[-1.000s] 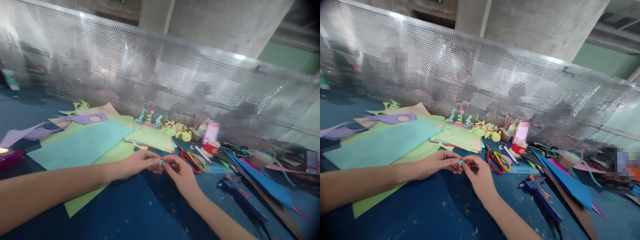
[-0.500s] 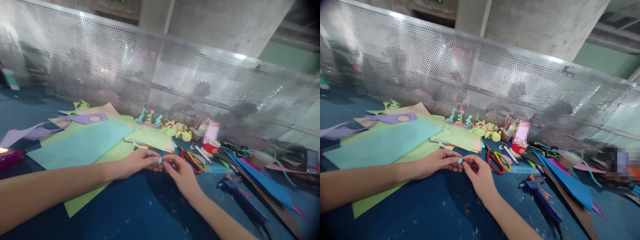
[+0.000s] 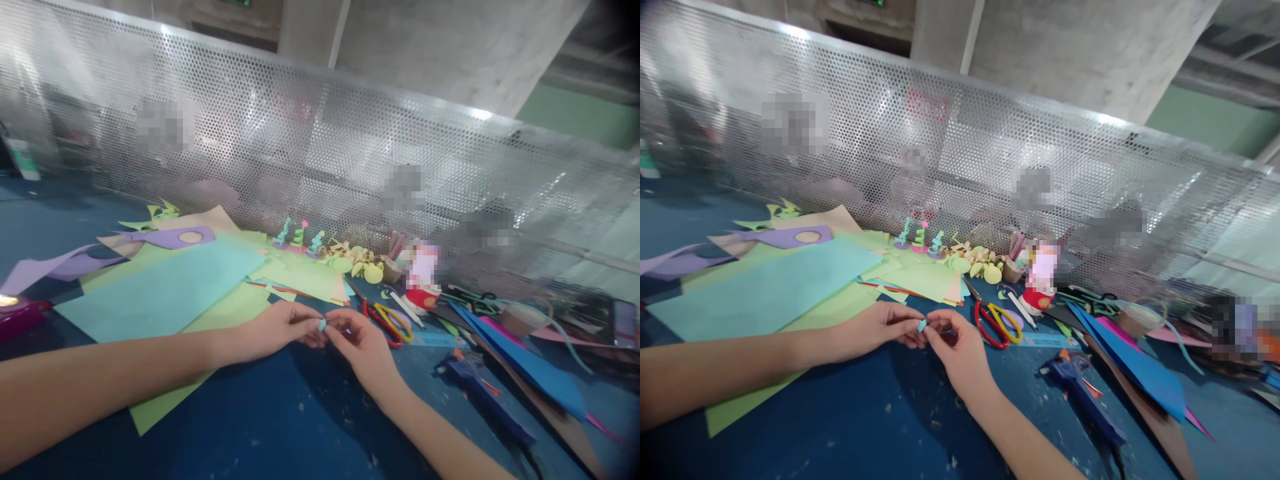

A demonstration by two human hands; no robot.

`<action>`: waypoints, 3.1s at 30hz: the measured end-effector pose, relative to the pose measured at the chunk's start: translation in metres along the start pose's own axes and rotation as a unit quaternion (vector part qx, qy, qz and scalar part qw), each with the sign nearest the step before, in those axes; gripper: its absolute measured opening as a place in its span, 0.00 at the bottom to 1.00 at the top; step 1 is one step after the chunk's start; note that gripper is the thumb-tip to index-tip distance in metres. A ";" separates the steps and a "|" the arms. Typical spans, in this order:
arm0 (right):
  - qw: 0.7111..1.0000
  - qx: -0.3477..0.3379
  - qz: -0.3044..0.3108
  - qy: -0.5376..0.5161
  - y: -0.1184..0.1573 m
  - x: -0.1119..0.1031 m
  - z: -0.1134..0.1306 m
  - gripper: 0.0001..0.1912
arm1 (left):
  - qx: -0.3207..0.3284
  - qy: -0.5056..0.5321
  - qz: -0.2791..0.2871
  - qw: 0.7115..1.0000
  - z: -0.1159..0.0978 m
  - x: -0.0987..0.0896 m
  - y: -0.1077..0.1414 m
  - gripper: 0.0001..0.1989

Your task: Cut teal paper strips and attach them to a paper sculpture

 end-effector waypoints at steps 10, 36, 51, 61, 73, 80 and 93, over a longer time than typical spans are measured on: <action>1.000 -0.022 0.009 0.018 0.001 0.003 0.005 0.08 | 0.017 -0.064 -0.020 0.998 -0.005 -0.002 0.003 0.14; 0.998 -0.026 0.004 0.057 0.005 0.005 0.011 0.07 | 0.062 -0.282 -0.093 0.953 -0.016 -0.004 0.012 0.11; 1.000 -0.015 0.003 0.016 0.002 0.002 0.008 0.08 | 0.073 -0.225 -0.092 0.967 -0.020 -0.004 0.010 0.09; 0.999 -0.025 -0.022 0.042 0.003 -0.002 0.011 0.08 | 0.077 -0.209 -0.090 0.971 -0.019 -0.006 0.009 0.09; 0.989 -0.066 -0.041 0.123 0.006 -0.002 0.015 0.05 | 0.065 -0.210 -0.098 0.971 -0.018 -0.007 0.011 0.08; 0.982 -0.093 -0.031 0.159 0.009 0.002 0.021 0.03 | 0.080 -0.264 -0.101 0.956 -0.024 -0.005 0.015 0.08; 0.995 -0.040 0.010 0.089 0.005 0.006 0.015 0.04 | 0.114 -0.328 -0.125 0.929 -0.033 -0.005 0.019 0.10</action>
Point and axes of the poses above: each hand's wrist, its own y-axis away from the middle knuckle, its own x-axis out of the palm, z = x × y, the point moved 8 cm from there along -y, towards the middle knuckle, and after that the axes turned 1 degree about -y, right-handed, at the moved point
